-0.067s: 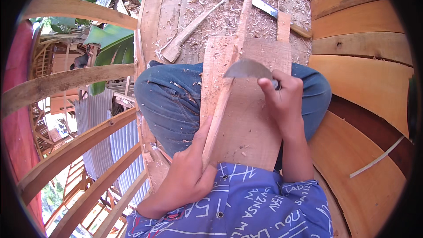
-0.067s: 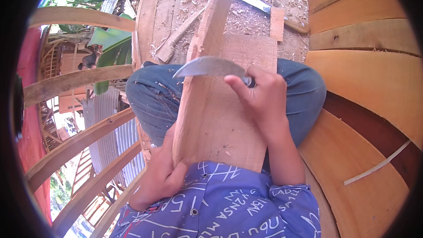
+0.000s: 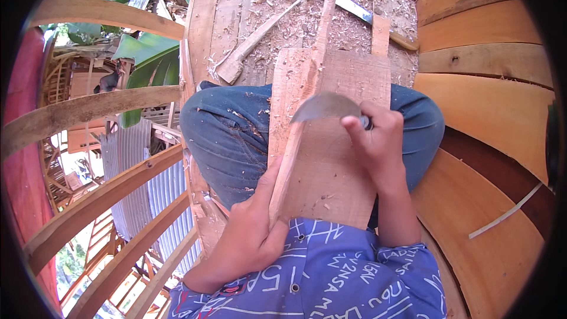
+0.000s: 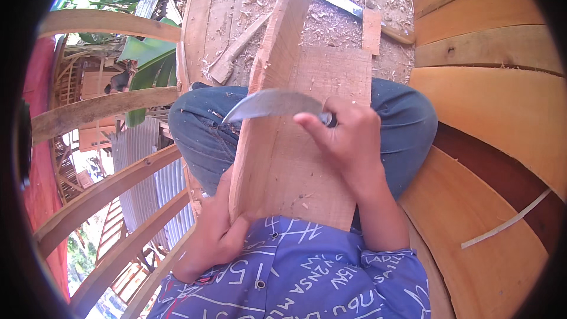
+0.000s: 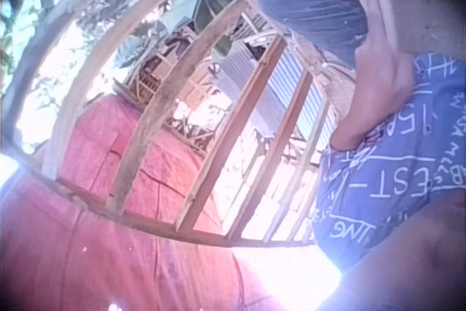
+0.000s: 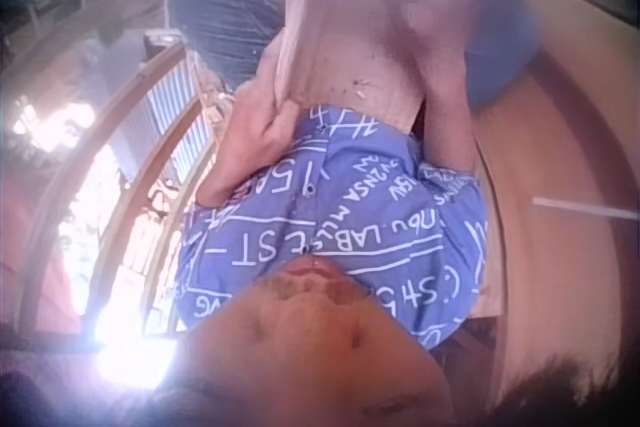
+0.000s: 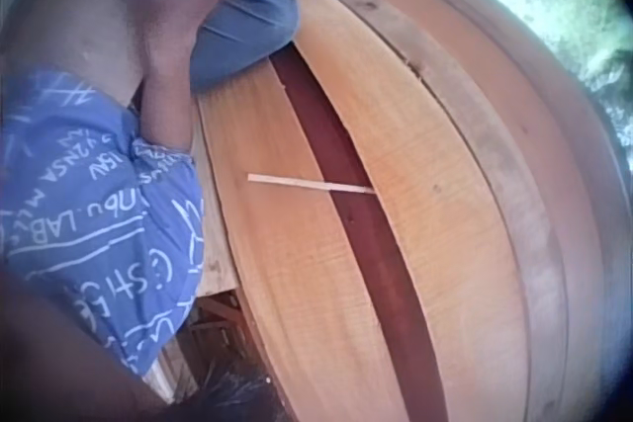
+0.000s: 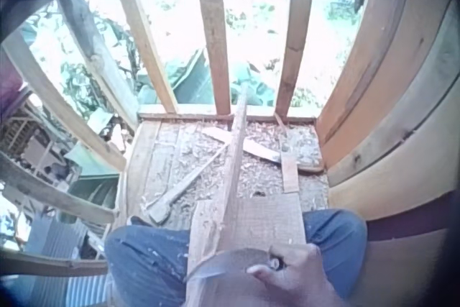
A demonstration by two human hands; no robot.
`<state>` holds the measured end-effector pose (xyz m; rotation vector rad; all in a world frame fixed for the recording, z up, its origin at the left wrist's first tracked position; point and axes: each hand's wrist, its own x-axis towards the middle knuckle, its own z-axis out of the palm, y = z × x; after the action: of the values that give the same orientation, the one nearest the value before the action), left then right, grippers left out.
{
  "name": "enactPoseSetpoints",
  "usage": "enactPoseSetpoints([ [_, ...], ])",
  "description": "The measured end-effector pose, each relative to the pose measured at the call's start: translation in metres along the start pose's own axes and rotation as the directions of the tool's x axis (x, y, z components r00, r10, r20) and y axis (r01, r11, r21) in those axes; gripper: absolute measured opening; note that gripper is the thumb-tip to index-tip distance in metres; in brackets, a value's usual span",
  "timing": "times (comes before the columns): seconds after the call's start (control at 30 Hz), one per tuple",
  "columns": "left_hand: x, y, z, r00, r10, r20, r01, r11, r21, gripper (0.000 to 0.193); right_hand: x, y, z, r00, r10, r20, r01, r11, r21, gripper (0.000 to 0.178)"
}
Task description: The person sits cross-legged and uses a curved knife to shave and shape a rectangular piece of wood held between their legs. They repeatedly scrape the surface and edges to remove thin shavings, refining the wood's shape.
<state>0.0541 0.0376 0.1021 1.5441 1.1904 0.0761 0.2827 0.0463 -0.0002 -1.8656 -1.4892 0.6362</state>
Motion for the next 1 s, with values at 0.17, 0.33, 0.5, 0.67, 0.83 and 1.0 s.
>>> enactPoseSetpoints([
  [0.17,0.0,0.003,0.002,0.999,-0.036,0.015,0.036,0.999,-0.017,0.08,-0.011,-0.014,0.006,0.994,-0.051,0.102,0.05,0.999,0.008,0.067],
  [0.33,-0.004,0.006,0.002,0.996,-0.089,0.011,0.089,0.995,0.042,0.082,0.01,-0.01,0.011,1.0,0.008,0.006,-0.008,0.998,-0.069,0.072],
  [0.5,-0.002,0.011,0.004,0.998,-0.067,-0.006,0.067,0.996,0.06,0.082,0.031,0.002,0.007,0.998,-0.007,-0.062,-0.002,0.989,-0.15,0.075],
  [0.67,-0.002,0.008,0.003,0.999,-0.022,-0.025,0.023,0.999,0.04,0.08,0.027,-0.003,0.008,0.996,0.029,-0.089,-0.041,0.991,-0.13,0.072],
  [0.83,-0.002,0.002,0.001,0.999,-0.034,-0.012,0.034,0.999,0.003,0.078,-0.003,-0.021,-0.002,0.997,0.001,0.078,0.001,1.0,-0.024,0.07],
  [1.0,-0.003,0.009,0.005,0.99,-0.144,-0.006,0.144,0.989,0.018,0.073,-0.003,-0.023,0.002,0.991,-0.119,0.061,0.124,0.988,-0.092,0.072],
])
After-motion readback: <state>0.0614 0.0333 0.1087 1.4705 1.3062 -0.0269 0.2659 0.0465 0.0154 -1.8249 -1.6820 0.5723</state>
